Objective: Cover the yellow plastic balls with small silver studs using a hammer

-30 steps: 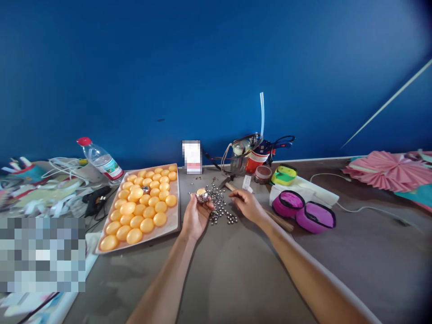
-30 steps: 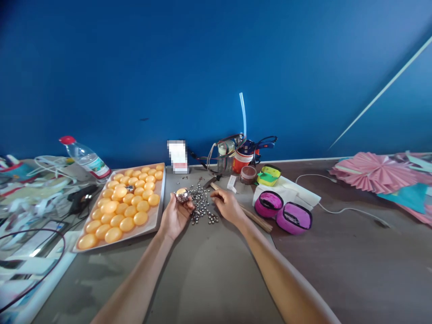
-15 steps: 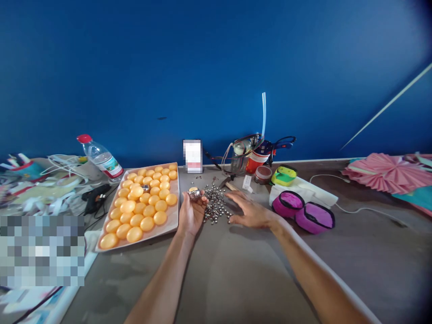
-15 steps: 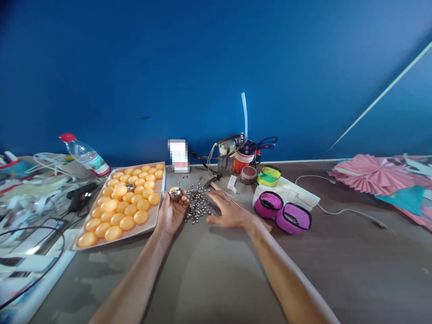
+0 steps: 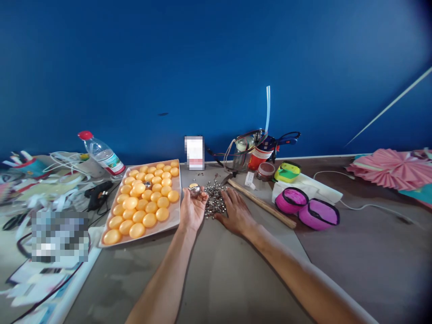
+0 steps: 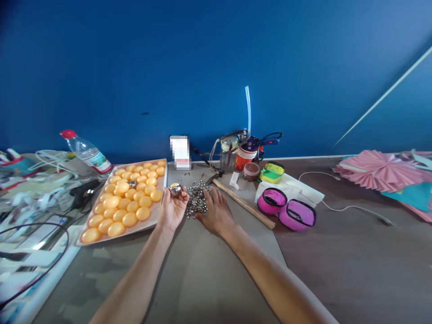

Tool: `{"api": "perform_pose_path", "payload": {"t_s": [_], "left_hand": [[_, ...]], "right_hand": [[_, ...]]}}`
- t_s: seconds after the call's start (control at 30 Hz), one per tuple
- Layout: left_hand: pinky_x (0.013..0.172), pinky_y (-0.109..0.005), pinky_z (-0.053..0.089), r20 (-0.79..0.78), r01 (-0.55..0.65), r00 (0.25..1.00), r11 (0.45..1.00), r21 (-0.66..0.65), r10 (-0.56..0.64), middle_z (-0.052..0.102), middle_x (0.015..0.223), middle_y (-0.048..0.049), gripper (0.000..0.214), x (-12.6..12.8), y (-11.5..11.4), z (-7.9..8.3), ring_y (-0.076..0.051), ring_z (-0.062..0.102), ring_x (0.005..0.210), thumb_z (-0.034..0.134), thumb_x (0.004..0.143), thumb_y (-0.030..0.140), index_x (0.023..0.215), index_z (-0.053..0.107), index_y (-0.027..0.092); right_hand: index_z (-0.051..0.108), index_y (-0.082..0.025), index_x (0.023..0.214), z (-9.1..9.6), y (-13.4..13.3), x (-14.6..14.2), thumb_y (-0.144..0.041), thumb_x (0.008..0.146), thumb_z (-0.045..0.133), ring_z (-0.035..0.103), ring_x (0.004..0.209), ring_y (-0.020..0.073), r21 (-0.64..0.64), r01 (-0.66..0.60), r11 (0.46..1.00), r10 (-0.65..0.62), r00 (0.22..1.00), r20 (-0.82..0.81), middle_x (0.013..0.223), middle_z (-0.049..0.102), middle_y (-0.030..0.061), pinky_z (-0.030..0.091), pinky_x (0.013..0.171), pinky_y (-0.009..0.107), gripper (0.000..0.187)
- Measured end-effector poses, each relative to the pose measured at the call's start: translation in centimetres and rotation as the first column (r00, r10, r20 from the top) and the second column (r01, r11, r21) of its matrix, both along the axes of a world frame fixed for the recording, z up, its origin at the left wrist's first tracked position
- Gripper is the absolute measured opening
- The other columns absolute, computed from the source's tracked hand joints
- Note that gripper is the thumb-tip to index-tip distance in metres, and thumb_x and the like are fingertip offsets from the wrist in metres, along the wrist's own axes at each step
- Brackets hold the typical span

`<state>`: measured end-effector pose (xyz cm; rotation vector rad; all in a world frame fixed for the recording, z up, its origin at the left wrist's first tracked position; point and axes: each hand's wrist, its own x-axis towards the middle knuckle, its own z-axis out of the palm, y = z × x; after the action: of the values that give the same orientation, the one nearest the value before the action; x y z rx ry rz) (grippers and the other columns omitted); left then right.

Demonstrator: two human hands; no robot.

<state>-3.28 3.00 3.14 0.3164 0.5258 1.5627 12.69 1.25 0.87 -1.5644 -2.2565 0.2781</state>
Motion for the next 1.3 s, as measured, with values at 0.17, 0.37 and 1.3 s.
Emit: {"api": "perform_pose_path", "payload": {"t_s": [0.17,0.37,1.3], "left_hand": [[0.07,-0.027,0.051,0.017,0.006,1.0,1.0,0.01,-0.006,0.068,0.079,-0.0076,0.025,-0.1,0.1,-0.1,-0.012,0.062,0.065,0.055,0.083,0.039,0.083,0.061,0.015],[0.07,-0.027,0.051,0.007,0.003,1.0,1.0,-0.006,-0.003,0.068,0.077,-0.0075,0.026,0.0,0.1,-0.1,-0.012,0.062,0.063,0.054,0.084,0.038,0.084,0.062,0.014],[0.065,-0.025,0.051,0.004,0.01,1.0,0.996,-0.091,-0.01,0.067,0.075,-0.0066,0.028,0.2,0.1,0.2,-0.012,0.061,0.062,0.054,0.083,0.04,0.083,0.06,0.013]], "right_hand": [[0.031,-0.011,0.138,-0.3,0.2,-0.1,-0.046,0.077,0.058,0.025,0.132,0.032,0.037,-0.026,0.999,0.026,1.0,-0.013,0.143,0.029,0.0203,0.027,0.106,0.049,0.075],[0.033,-0.01,0.136,0.1,0.0,-0.2,-0.041,0.079,0.056,0.026,0.131,0.0305,0.046,-0.03,0.998,0.031,0.999,-0.009,0.142,0.03,0.0199,0.027,0.106,0.047,0.068],[0.05,-0.016,0.108,-0.5,3.4,1.3,-0.035,0.088,0.035,0.055,0.095,0.0217,0.068,0.266,0.962,-0.156,0.735,-0.66,0.101,0.057,0.012,0.046,0.085,0.039,0.031]]}}
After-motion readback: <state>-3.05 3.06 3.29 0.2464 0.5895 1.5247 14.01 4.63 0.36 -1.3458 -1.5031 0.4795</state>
